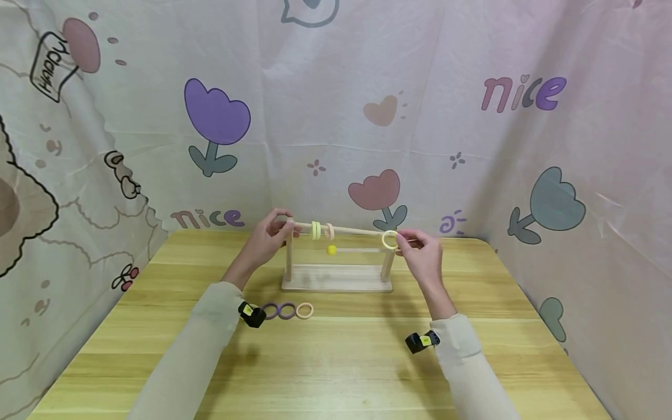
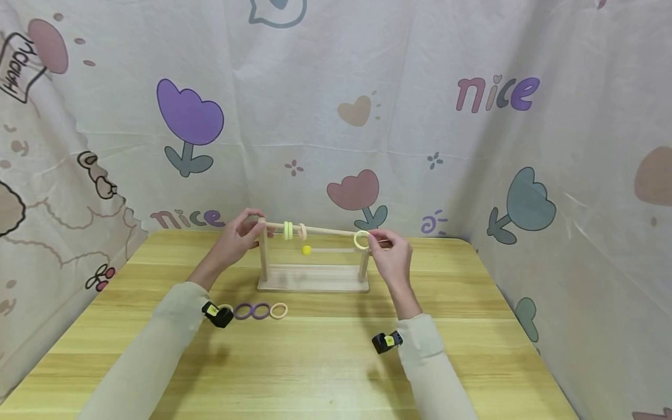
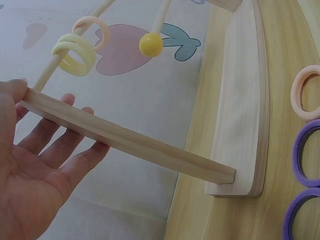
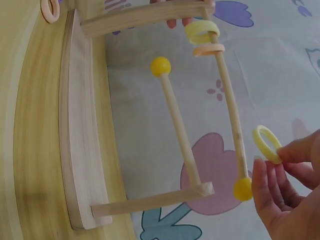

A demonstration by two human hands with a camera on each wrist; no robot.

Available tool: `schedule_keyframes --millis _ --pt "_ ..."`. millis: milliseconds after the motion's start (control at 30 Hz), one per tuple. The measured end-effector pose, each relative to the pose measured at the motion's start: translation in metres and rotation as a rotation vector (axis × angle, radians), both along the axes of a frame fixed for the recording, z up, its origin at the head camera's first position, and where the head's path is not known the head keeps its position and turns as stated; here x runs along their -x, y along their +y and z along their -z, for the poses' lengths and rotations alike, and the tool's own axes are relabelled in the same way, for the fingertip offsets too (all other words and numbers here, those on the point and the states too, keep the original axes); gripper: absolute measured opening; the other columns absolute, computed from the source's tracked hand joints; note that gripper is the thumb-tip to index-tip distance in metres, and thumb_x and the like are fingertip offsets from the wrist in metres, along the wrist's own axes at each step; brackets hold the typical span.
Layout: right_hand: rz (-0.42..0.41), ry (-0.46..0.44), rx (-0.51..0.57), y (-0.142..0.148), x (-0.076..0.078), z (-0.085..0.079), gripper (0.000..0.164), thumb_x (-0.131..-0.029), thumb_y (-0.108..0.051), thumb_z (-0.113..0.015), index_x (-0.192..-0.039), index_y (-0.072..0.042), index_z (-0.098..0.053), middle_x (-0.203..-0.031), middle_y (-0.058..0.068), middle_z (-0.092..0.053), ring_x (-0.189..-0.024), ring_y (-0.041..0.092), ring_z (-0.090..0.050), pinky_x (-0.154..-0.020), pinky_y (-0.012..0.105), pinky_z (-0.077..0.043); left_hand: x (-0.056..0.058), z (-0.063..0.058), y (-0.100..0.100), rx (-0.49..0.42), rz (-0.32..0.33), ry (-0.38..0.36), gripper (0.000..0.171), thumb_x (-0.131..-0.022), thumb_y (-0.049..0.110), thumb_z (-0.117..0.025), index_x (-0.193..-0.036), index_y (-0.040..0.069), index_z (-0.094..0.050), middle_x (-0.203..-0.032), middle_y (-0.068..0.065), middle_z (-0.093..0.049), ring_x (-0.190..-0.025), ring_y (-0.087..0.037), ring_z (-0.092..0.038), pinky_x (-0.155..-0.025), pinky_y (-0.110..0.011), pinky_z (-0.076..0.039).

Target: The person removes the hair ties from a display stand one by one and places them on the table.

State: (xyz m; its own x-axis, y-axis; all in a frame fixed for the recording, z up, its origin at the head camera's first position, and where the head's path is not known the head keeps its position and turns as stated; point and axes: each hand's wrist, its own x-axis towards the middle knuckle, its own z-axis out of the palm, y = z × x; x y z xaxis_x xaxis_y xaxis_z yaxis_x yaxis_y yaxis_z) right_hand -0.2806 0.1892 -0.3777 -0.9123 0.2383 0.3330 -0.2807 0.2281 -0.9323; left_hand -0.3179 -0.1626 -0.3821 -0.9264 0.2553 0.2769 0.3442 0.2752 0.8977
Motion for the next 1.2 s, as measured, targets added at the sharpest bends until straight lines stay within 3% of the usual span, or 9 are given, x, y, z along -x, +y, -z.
schedule_keyframes --millis 167,300,567,833,1200 --pt "-0.068 -0.063 -0.013 -0.005 -0.001 0.001 0.019 -0.093 -0.001 -0.073 -0.108 0.011 -0.073 -0.099 0.023 -0.073 -0.068 0.003 -0.066 -0.065 0.019 -0.06 0.0 0.0 0.0 -0.002 0.004 0.005 0.032 -0.109 0.032 -0.051 -0.131 0.009 -0.048 -0.127 -0.025 -0.07 -0.12 -0.045 -0.066 -0.101 -0.053 -0.054" --pt "-0.102 -0.072 -0.039 -0.01 -0.001 0.005 0.02 -0.093 -0.003 -0.074 -0.107 0.011 -0.073 -0.095 0.02 -0.074 -0.066 0.005 -0.066 -0.066 0.023 -0.062 0.0 0.001 0.0 -0.007 0.008 0.009 0.032 -0.11 0.031 -0.051 -0.131 0.009 -0.048 -0.127 -0.026 -0.07 -0.12 -0.046 -0.066 -0.1 -0.052 -0.055" --pt "-0.159 -0.087 -0.162 -0.022 -0.003 0.016 0.017 -0.093 -0.004 -0.075 -0.105 0.007 -0.076 -0.099 0.026 -0.073 -0.07 0.011 -0.068 -0.067 0.034 -0.064 -0.001 0.001 0.001 -0.014 0.013 0.01 0.032 -0.11 0.031 -0.049 -0.132 0.007 -0.047 -0.13 -0.033 -0.065 -0.121 -0.049 -0.064 -0.101 -0.051 -0.055" --pt "-0.202 -0.092 -0.238 -0.034 -0.005 0.026 0.013 -0.091 -0.001 -0.074 -0.103 0.005 -0.077 -0.094 0.023 -0.074 -0.068 0.015 -0.07 -0.06 0.025 -0.061 -0.001 0.0 0.001 -0.011 0.006 0.003 0.032 -0.11 0.033 -0.05 -0.131 0.009 -0.048 -0.129 -0.029 -0.068 -0.121 -0.048 -0.064 -0.099 -0.049 -0.055" --pt "-0.257 -0.095 -0.298 -0.048 -0.009 0.036 0.009 -0.09 0.003 -0.074 -0.099 0.004 -0.076 -0.09 0.021 -0.075 -0.066 0.024 -0.071 -0.058 0.029 -0.061 -0.001 0.0 0.0 -0.006 0.004 0.01 0.03 -0.109 0.033 -0.051 -0.13 0.011 -0.049 -0.126 -0.023 -0.071 -0.12 -0.047 -0.065 -0.093 -0.042 -0.055"
